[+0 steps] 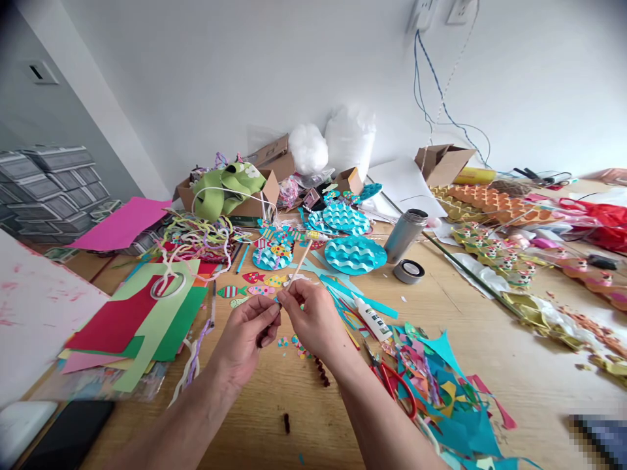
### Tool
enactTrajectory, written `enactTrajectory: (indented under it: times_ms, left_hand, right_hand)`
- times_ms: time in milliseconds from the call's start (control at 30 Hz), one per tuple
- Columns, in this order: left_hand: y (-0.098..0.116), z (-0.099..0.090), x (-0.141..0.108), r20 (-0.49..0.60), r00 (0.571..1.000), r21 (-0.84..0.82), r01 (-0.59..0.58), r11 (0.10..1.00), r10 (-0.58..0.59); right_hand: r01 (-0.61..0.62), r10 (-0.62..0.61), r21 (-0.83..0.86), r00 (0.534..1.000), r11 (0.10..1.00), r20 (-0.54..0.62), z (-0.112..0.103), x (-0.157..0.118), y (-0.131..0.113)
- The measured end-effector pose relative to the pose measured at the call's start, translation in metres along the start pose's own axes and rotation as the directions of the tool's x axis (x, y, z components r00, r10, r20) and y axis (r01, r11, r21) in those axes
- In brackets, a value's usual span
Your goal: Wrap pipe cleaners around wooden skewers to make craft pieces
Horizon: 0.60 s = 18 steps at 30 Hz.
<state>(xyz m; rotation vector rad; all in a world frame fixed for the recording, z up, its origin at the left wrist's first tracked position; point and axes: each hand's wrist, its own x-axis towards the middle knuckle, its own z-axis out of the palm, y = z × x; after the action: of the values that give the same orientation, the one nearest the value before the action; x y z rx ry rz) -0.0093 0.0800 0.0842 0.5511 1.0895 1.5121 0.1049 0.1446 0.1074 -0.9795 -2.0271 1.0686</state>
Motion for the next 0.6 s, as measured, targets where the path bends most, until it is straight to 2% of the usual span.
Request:
enactTrajectory:
  times_ms: [167, 400, 600]
  left_hand:
    - [0.0006, 0.0019, -0.0011, 0.015, 1.0, 0.032, -0.02, 0.999, 0.02]
    - [0.002, 0.0019, -0.0024, -0.02, 0.994, 0.134, -0.105, 0.985, 0.109]
    - [-0.0018, 0.001, 0.0001, -0.039, 0.986, 0.203, -0.15, 0.968, 0.161]
  right_hand:
    - [0.015, -0.015, -0.003, 1.0, 1.0, 0.008, -0.0015, -0.0002, -0.0033]
    - [-0.045, 0.026, 0.201, 0.995, 0.979, 0.098, -0.0035, 0.0021, 0.0012]
    - [-0.047, 0.027, 0.186, 0.994, 0.981, 0.109, -0.0046, 0.002, 0.0003]
